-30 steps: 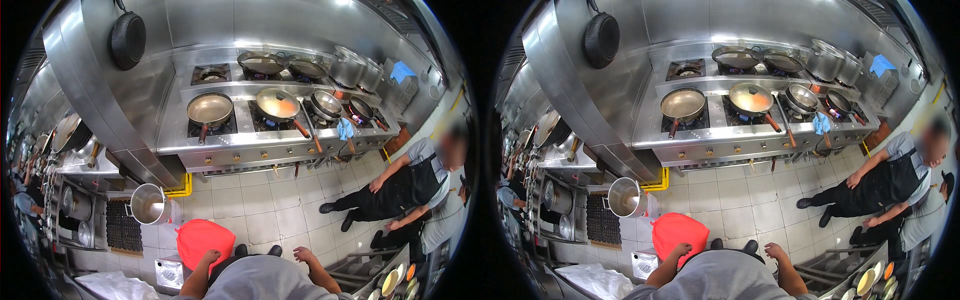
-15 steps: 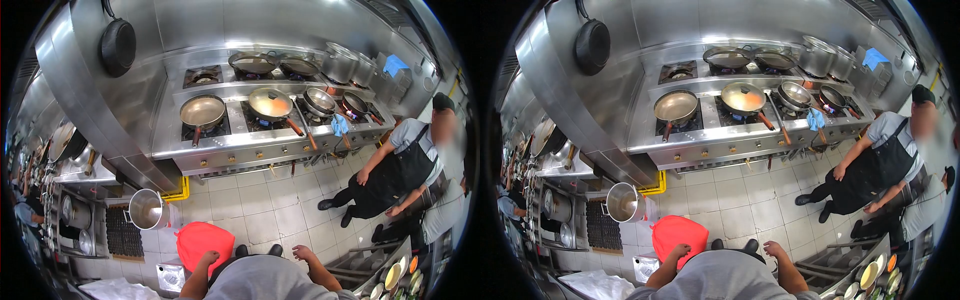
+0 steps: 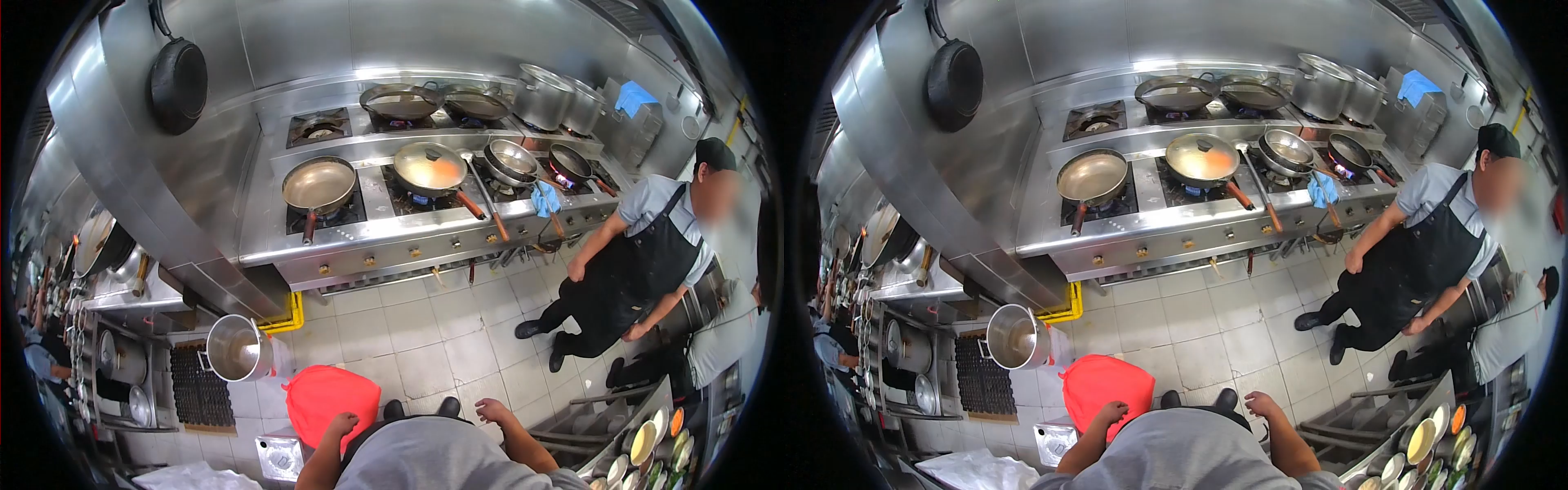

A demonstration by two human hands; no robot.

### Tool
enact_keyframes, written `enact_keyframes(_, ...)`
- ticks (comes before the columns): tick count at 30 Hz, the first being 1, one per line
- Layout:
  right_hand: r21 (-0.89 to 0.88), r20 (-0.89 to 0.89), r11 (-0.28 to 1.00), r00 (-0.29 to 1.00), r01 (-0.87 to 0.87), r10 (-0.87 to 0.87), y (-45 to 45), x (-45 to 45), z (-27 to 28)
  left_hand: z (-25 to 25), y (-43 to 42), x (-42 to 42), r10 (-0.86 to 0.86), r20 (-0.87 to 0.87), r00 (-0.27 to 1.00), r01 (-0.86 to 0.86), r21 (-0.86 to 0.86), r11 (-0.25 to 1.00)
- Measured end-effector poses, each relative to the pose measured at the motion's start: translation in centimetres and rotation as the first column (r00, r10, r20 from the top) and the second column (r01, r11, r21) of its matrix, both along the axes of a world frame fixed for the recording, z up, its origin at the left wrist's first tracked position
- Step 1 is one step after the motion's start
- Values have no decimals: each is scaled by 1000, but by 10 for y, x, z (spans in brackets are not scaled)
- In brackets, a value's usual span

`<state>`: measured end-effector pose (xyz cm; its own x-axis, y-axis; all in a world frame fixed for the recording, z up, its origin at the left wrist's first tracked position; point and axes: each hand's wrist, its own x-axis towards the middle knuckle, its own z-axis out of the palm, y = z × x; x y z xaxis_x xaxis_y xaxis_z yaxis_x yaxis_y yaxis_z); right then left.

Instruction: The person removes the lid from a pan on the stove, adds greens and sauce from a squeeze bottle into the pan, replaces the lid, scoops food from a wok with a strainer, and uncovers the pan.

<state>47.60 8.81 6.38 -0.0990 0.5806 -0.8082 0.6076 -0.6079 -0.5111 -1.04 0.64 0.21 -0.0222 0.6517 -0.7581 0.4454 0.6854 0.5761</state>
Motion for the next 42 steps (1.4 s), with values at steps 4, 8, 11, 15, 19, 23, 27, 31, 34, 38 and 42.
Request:
enact_keyframes(4, 30, -1, 1000, 1000, 6, -6, 0, 1, 1, 3, 1, 1, 21, 17, 1000, -21, -24, 999)
enact_keyframes(8, -9, 1, 1000, 1000, -19, 19, 3, 0, 3, 6, 0, 1, 74, 39, 997, -72, -50, 996)
enact_keyframes(11, -13, 1, 1000, 1000, -18, 18, 2, -1, 4, 5, -1, 0, 83, 40, 996, -81, -49, 996)
enact_keyframes(15, -27, 4, 999, 1000, -27, 27, 2, -2, 2, 6, -2, -1, 53, 37, 998, -52, -25, 998)
enact_keyframes(19, -29, 9, 999, 999, -44, 45, 2, -1, 2, 9, -1, 1, 66, 48, 997, -63, -44, 997)
enact_keyframes(23, -27, 7, 998, 999, -50, 50, 3, -2, 1, 8, -1, -1, 61, 32, 998, -60, -27, 998)
enact_keyframes(27, -35, 7, 999, 999, -34, 35, 4, -3, 2, 10, 1, -3, 44, 11, 999, -44, -44, 998)
enact_keyframes(31, -25, 6, 999, 999, -43, 43, 4, -3, 3, 6, -1, -7, 30, 14, 999, -30, -18, 999)
enact_keyframes(34, -34, 3, 999, 1000, -29, 30, 5, -2, 3, 13, 1, -6, 41, 6, 999, -41, -10, 999)
enact_keyframes(38, -22, 32, 999, 999, -31, 32, 6, -6, 10, 7, 3, -6, 32, 2, 999, -32, 11, 999)
enact_keyframes(42, -24, 31, 999, 999, -40, 41, 6, -4, 6, 3, 1, -4, 55, -1, 998, -55, 48, 997)
